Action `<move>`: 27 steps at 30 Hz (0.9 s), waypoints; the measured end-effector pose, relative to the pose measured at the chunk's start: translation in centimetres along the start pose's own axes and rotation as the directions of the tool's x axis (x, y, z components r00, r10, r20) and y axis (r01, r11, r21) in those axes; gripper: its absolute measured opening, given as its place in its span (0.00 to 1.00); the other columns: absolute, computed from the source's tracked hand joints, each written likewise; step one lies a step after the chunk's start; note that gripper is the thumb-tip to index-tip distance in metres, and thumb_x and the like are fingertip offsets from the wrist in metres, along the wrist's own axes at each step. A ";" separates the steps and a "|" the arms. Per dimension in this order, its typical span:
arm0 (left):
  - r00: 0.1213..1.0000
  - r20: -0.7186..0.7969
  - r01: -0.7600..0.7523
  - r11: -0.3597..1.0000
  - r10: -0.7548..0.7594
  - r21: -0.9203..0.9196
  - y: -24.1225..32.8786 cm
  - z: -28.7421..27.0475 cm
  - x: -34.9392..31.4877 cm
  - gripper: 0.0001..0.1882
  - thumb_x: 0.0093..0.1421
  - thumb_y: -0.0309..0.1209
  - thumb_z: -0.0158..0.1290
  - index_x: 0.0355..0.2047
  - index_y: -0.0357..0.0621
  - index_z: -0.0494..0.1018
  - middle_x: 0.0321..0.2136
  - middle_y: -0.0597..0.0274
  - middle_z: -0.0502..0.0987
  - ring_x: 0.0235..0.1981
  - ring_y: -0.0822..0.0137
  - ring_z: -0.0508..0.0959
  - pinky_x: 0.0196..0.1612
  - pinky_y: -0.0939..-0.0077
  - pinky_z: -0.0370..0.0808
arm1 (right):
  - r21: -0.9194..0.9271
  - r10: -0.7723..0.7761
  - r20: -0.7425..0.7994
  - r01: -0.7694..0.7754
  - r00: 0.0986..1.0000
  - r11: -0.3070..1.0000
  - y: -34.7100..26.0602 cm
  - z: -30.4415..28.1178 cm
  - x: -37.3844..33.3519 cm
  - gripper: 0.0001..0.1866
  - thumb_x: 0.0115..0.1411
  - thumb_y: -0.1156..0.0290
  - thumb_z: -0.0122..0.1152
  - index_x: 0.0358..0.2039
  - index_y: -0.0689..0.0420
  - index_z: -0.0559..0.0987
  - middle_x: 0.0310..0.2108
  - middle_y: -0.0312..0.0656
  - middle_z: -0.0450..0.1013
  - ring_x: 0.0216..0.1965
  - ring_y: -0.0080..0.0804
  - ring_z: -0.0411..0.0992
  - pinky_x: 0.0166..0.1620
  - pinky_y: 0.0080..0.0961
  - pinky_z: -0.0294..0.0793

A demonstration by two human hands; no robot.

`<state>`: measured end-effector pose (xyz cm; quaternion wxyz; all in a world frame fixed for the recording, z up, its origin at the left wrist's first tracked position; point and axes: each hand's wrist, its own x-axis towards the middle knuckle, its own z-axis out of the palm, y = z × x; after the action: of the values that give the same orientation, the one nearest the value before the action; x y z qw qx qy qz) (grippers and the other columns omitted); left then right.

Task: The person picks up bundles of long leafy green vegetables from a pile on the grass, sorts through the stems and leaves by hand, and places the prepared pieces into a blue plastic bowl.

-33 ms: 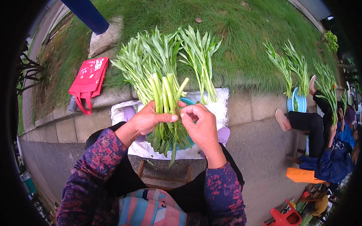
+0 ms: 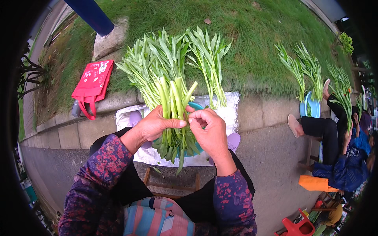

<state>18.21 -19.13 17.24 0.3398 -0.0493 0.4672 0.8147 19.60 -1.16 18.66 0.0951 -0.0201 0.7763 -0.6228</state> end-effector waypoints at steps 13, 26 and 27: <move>0.999 -0.026 0.023 0.996 -0.025 -0.087 -0.1 0.4 -0.4 0.19 0.51 0.23 0.60 0.44 0.40 0.72 0.38 0.65 0.76 0.40 0.72 0.74 0.47 0.76 0.69 | 0.190 0.193 0.016 -0.192 0.981 0.963 0.0 0.5 -0.2 0.02 0.55 0.77 0.56 0.27 0.62 0.74 0.24 0.28 0.69 0.26 0.12 0.65 0.30 0.12 0.65; 0.998 0.010 -0.064 0.951 0.070 -0.302 1.6 -1.8 -0.6 0.21 0.51 0.24 0.57 0.46 0.40 0.66 0.36 0.59 0.71 0.43 0.58 0.73 0.50 0.58 0.70 | 0.148 0.170 -0.184 -0.144 0.968 0.979 0.9 -0.5 0.2 0.03 0.54 0.76 0.57 0.26 0.63 0.75 0.20 0.29 0.70 0.22 0.12 0.65 0.27 0.13 0.65; 0.997 0.002 -0.070 0.948 0.074 -0.310 1.9 -1.9 -0.7 0.21 0.51 0.24 0.57 0.46 0.41 0.66 0.35 0.59 0.71 0.43 0.58 0.72 0.50 0.56 0.70 | 0.146 0.170 -0.186 -0.143 0.968 0.979 0.9 -0.6 0.2 0.03 0.54 0.76 0.57 0.26 0.63 0.75 0.20 0.30 0.70 0.22 0.12 0.65 0.27 0.13 0.66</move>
<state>17.10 -21.64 17.84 0.3012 -0.0791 0.3329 0.8901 19.39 -0.40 17.86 0.0678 0.1095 0.7382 -0.6621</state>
